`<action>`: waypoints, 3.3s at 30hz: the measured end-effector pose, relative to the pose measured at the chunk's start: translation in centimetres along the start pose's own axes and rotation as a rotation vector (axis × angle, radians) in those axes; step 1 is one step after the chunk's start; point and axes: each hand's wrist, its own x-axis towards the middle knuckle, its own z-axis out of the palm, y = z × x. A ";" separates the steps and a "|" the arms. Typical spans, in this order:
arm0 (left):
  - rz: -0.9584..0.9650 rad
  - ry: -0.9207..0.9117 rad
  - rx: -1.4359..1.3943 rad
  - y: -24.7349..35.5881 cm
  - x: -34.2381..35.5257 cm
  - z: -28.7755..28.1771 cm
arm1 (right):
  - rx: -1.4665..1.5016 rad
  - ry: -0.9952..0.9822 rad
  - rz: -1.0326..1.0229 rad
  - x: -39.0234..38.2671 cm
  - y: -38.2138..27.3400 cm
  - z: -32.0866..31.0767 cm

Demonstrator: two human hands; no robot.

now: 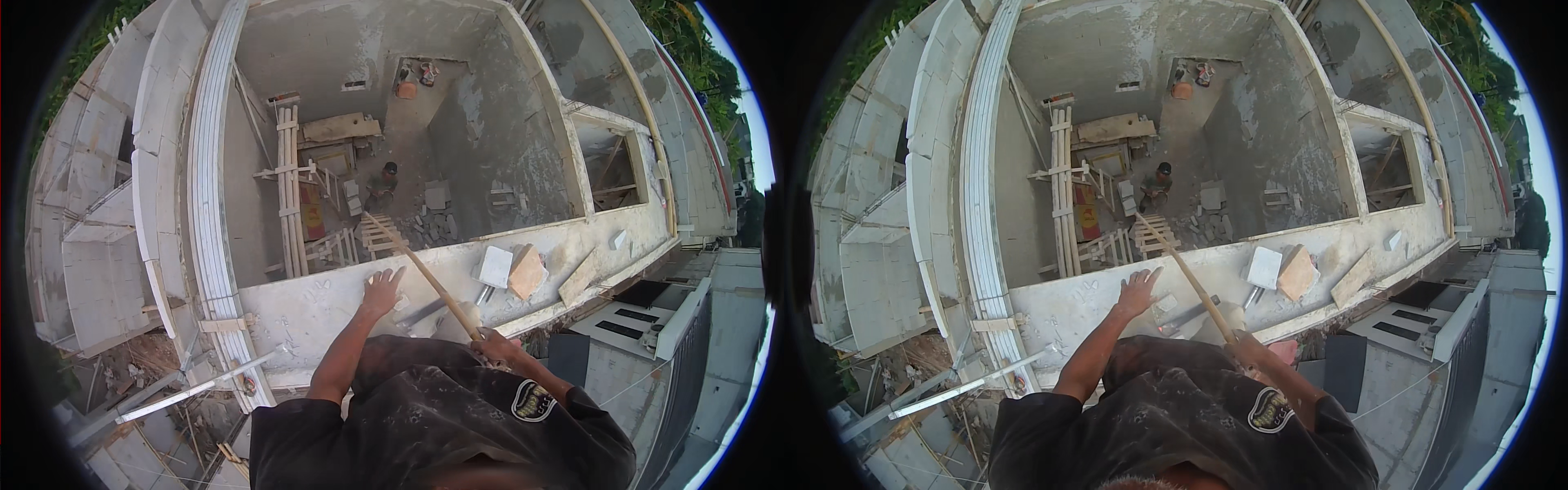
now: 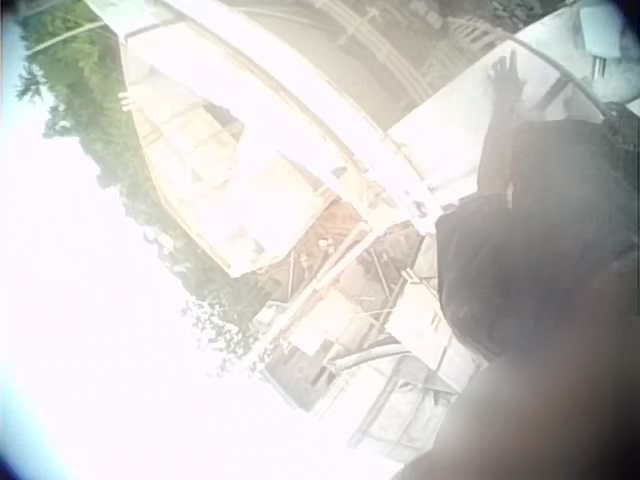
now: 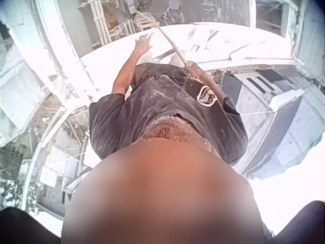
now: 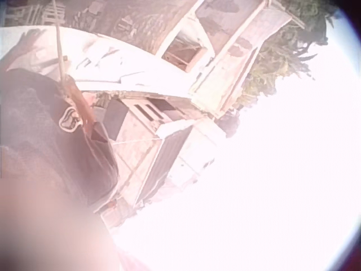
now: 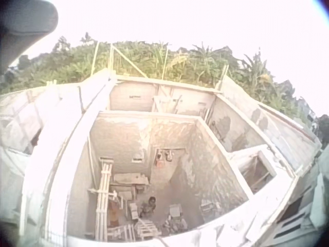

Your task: The person builds a wall by cutting lightweight concrete blocks with a saw, then laying them with mortar using a trowel.

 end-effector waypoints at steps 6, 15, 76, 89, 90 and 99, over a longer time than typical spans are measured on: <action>-0.561 -0.469 -0.088 -7.5 -8.3 3.6 | 0.041 0.108 0.181 12.0 -3.1 0.7; -0.918 -0.090 -0.820 -1.1 -11.9 17.4 | 0.052 0.118 0.156 33.4 -1.7 -1.3; -1.188 0.228 -0.603 -1.6 -8.2 21.7 | -0.125 -0.130 0.054 52.8 -12.1 -13.5; -0.035 0.688 -0.459 18.0 18.7 -3.4 | -0.638 0.063 0.202 -16.9 -31.6 -18.1; -0.044 0.689 -0.463 19.7 17.9 -4.3 | -0.633 0.077 0.195 -20.2 -31.5 -18.3; 0.347 0.697 -0.735 21.7 15.2 -11.8 | -0.966 0.407 -0.075 -29.7 -32.2 -18.9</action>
